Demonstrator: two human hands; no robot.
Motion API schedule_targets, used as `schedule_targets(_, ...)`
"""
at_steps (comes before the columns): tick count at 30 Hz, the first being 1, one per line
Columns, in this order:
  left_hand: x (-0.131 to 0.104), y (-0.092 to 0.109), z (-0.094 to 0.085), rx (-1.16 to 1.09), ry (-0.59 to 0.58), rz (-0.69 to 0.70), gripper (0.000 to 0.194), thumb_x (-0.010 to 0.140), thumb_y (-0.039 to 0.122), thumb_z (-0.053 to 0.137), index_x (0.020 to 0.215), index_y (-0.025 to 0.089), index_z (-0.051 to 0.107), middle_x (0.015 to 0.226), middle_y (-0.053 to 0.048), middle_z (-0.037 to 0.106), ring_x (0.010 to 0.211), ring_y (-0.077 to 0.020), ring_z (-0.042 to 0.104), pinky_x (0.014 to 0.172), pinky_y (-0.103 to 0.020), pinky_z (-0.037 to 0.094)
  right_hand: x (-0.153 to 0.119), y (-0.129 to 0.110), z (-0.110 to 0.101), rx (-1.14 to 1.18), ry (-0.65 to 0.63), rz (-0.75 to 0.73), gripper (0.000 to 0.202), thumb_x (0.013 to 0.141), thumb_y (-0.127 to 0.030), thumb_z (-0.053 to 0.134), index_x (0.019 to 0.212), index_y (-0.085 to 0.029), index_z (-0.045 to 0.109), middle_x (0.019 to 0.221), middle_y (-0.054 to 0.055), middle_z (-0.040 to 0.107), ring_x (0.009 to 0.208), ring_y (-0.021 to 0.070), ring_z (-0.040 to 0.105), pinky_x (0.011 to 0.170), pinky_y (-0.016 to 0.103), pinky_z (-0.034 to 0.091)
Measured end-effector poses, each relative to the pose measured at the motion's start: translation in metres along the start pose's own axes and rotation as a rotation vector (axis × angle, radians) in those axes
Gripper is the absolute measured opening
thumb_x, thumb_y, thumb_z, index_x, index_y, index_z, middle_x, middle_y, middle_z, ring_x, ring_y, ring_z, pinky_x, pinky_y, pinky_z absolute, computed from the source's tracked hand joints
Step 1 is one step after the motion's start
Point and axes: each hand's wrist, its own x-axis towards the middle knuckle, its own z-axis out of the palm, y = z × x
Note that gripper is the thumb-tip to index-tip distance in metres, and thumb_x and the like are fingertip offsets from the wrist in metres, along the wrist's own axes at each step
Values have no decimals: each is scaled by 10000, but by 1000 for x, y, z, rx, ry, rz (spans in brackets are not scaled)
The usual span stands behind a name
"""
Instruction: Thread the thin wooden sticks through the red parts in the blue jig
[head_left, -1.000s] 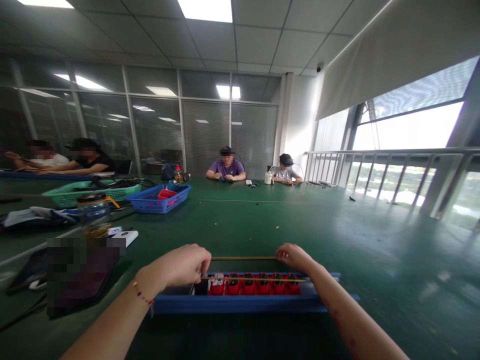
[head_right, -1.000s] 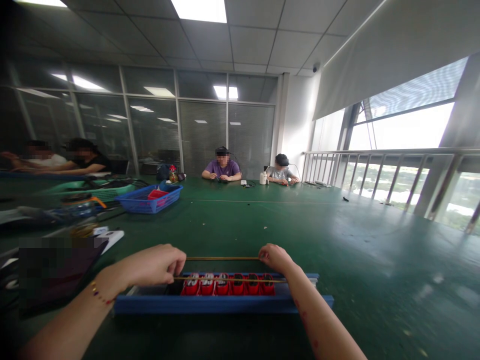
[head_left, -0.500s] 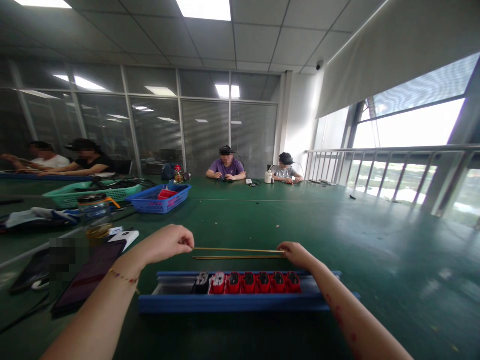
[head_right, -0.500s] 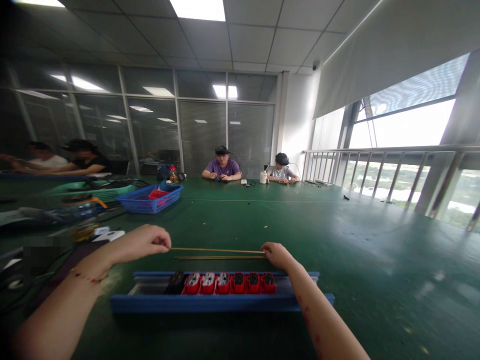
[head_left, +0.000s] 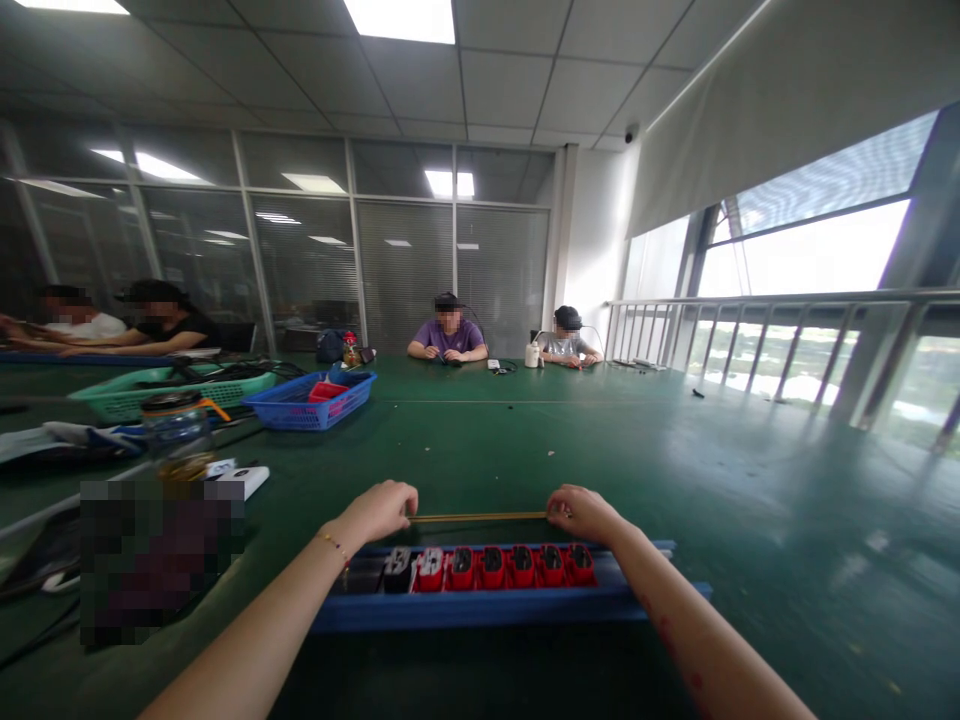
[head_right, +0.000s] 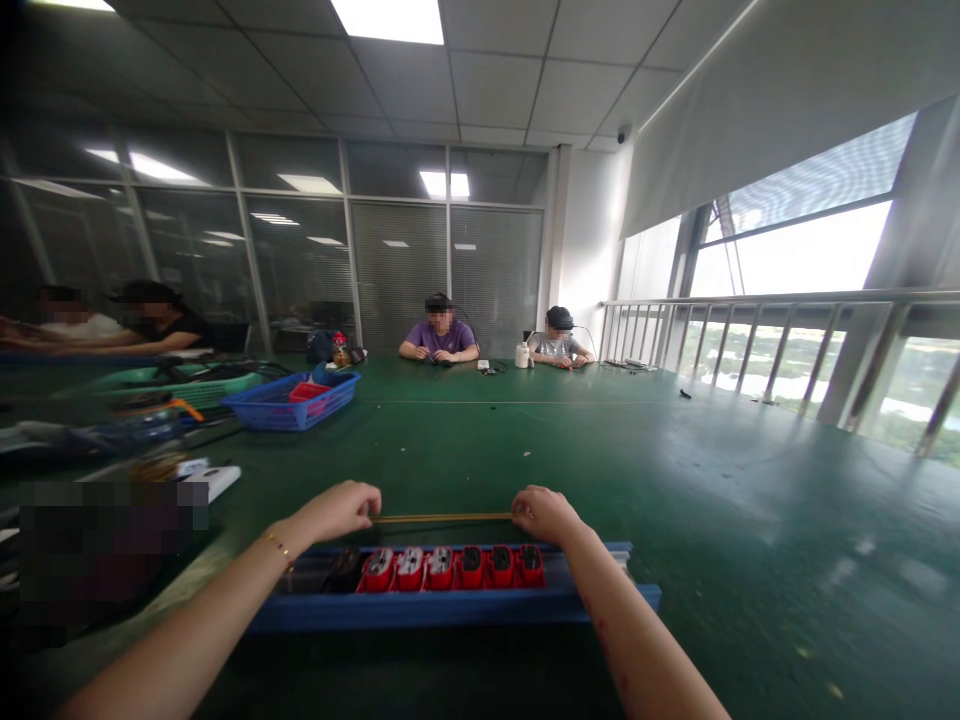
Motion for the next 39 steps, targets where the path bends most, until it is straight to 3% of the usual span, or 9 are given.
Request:
schedule_targets(9, 0, -3, 11, 94, 72, 0, 202, 685, 174, 538, 862, 240, 608, 952, -22, 600, 915, -177, 534, 776, -260, 378, 0, -2, 0, -79, 13, -24, 219, 729, -213, 451, 821, -245, 647, 829, 13, 629, 744, 145, 574, 655, 209, 390)
schedule_targets(18, 2, -2, 13, 140, 38, -17, 211, 711, 77, 464, 770, 223, 605, 856, -18, 618, 790, -145, 567, 680, -237, 396, -1, -4, -2, -107, 4, -39, 232, 732, -200, 435, 826, -235, 644, 838, 19, 630, 751, 145, 576, 658, 206, 396)
schedule_targets(24, 4, 3, 13, 181, 15, -18, 272, 640, -7, 451, 751, 204, 582, 812, -15, 605, 749, -141, 555, 618, -223, 384, -2, -10, -6, -201, -22, -57, 238, 738, -185, 422, 851, -229, 627, 845, 27, 634, 765, 166, 576, 645, 230, 377)
schedule_targets(31, -2, 8, 10, 208, 79, -2, 189, 699, 79, 420, 714, 191, 572, 822, -27, 555, 731, -140, 543, 607, -231, 387, -3, -11, -7, -199, -34, -50, 247, 722, -170, 434, 889, -225, 607, 866, 30, 615, 781, 162, 561, 641, 225, 358)
schedule_targets(39, -7, 30, -2, 173, 222, 76, 295, 815, 189, 287, 715, 199, 564, 787, -19, 549, 668, -125, 538, 620, -251, 369, -4, -9, -4, -192, -16, 19, 226, 666, -167, 477, 850, -219, 599, 851, 29, 582, 838, 185, 522, 653, 248, 329)
